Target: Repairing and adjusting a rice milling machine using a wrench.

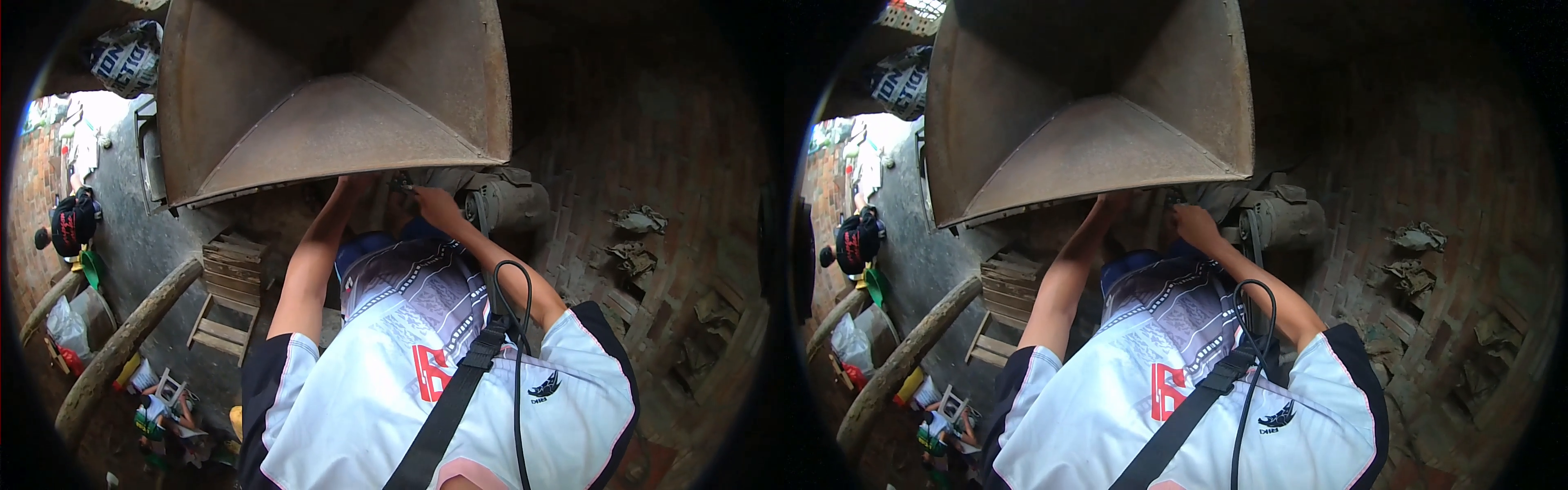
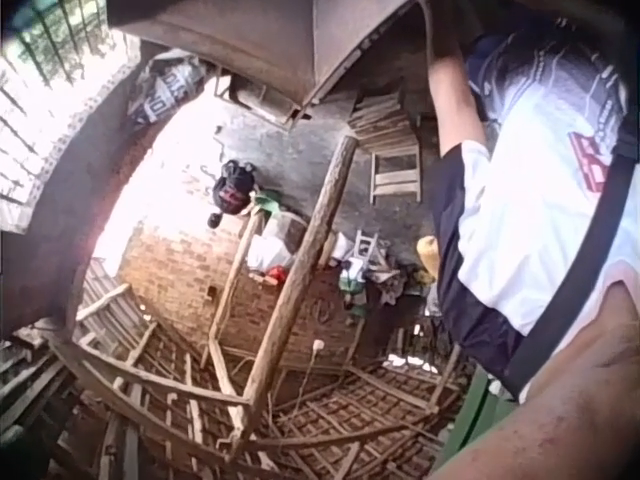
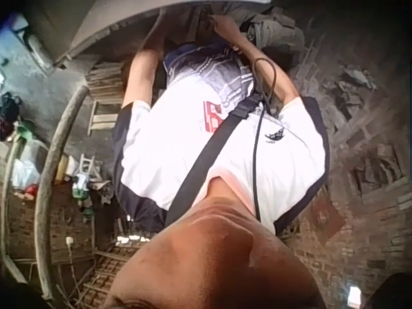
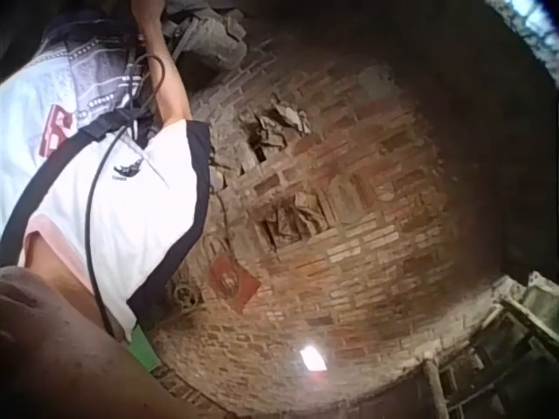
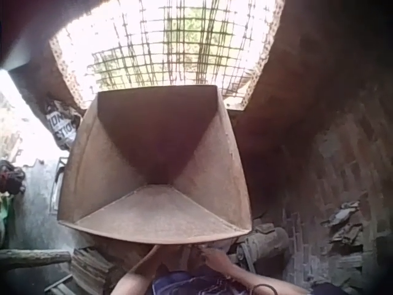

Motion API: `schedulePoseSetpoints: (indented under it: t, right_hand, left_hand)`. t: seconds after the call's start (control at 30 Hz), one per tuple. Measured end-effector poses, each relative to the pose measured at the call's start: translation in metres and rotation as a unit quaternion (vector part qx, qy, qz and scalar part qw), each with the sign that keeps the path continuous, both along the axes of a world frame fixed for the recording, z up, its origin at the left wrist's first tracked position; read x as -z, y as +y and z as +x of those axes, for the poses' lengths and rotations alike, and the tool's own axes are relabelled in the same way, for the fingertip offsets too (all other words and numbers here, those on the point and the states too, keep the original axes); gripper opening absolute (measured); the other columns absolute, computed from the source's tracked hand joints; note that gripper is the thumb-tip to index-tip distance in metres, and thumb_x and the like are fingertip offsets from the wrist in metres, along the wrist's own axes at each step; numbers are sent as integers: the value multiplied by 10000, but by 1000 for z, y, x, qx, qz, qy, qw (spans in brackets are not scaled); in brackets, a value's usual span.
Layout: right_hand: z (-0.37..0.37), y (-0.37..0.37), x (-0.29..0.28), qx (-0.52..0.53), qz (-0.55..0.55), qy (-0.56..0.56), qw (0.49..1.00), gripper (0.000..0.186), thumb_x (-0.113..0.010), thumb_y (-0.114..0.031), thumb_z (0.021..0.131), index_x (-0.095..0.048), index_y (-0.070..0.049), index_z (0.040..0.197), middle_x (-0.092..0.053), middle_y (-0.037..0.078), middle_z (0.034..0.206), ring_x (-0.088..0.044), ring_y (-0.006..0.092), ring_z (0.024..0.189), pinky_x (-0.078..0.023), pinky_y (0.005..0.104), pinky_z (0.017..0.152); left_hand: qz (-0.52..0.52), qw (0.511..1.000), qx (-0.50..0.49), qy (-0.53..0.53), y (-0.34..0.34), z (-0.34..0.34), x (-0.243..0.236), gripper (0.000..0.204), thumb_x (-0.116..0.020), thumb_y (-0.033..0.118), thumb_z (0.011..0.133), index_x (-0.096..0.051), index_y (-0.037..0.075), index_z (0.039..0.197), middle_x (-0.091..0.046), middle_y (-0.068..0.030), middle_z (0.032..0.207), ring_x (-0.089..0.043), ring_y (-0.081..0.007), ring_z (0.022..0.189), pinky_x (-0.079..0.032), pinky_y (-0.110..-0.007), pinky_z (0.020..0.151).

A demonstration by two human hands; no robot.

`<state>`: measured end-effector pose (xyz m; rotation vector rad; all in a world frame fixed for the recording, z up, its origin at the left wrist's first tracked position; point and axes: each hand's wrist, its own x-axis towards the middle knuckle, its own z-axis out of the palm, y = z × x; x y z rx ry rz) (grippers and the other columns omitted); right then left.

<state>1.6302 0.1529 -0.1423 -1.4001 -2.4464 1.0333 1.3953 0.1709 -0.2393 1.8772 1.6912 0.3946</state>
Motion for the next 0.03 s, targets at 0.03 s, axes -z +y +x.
schedulePoseSetpoints:
  t: [0.03]
  right_hand:
    - [1,5,-14,-4,-5,-49,999,154,-534,-178,832,-577,-40,887,-615,212,774,-593,389,697,-464,492,586]
  left_hand:
    - [-118,991,-15,-63,-1,-7,-7,585,-658,394,744,-509,123,1240,-467,-149,1300,-428,-321,1200,-335,-409,1014]
